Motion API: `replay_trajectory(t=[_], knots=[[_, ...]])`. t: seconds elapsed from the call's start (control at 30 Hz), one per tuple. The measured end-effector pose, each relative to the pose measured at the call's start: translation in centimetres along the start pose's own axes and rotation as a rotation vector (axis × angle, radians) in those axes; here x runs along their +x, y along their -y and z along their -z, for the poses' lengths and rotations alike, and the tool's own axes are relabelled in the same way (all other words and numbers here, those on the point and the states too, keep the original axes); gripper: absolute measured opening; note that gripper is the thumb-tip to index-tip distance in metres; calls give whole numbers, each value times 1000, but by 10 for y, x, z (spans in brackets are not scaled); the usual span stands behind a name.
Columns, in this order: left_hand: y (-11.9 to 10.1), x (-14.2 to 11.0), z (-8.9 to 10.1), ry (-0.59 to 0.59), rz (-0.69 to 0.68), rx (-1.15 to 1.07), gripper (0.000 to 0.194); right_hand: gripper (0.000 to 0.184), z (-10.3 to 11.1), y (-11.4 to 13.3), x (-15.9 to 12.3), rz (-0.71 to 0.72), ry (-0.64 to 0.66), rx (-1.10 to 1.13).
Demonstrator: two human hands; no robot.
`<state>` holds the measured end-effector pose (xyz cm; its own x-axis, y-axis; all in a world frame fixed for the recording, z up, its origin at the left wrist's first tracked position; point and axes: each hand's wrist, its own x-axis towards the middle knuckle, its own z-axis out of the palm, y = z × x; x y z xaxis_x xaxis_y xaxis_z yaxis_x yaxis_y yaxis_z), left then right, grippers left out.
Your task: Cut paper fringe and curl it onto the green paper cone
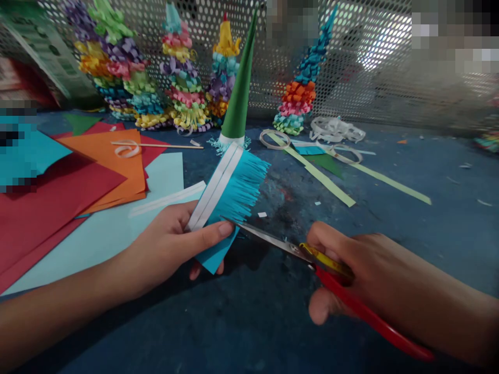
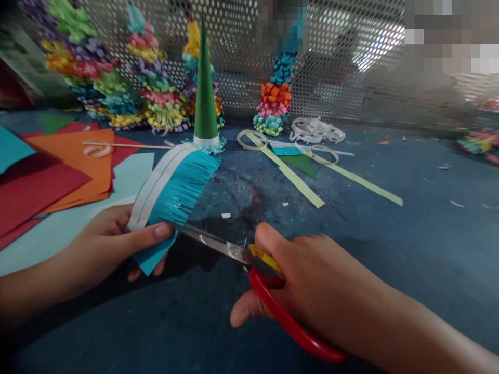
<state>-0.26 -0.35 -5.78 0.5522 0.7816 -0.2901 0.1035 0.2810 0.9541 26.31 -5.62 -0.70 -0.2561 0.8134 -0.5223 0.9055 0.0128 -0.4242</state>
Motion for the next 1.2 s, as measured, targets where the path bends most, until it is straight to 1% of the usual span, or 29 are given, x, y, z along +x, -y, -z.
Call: replay_trajectory(t=[0.1, 0.2, 0.3, 0.4, 0.57, 0.67, 0.8, 0.9, 1.03, 1.2], knots=[[0, 0, 0, 10, 15, -22, 29, 50, -2, -3, -2, 17, -27, -68], [-1, 0, -2, 14, 13, -36, 26, 54, -3, -6, -4, 43, -35, -70], [-2, 1, -3, 18, 12, -25, 24, 52, -3, -7, -5, 54, -9, -23], [-2, 2, -3, 23, 7, 0, 23, 50, -2, -5, -5, 48, 18, -25], [-1, 1, -4, 21, -4, 18, 27, 41, -3, 1, -2, -7, -34, -65], [-1, 0, -5, 22, 9, 25, 28, 40, -5, -1, -1, 18, -26, -11], [-3, -1, -4, 8, 25, 20, 28, 34, -6, -4, 1, 62, 3, 105], [-4, 0, -4, 34, 18, -19, 27, 32, -6, -4, 3, 67, 21, 150], [-3, 0, -3, 73, 24, -44, 27, 39, -4, -3, 3, 26, 0, 85], [0, 0, -1, 15, -4, -58, 25, 51, -4, -10, -2, 88, -34, -61]])
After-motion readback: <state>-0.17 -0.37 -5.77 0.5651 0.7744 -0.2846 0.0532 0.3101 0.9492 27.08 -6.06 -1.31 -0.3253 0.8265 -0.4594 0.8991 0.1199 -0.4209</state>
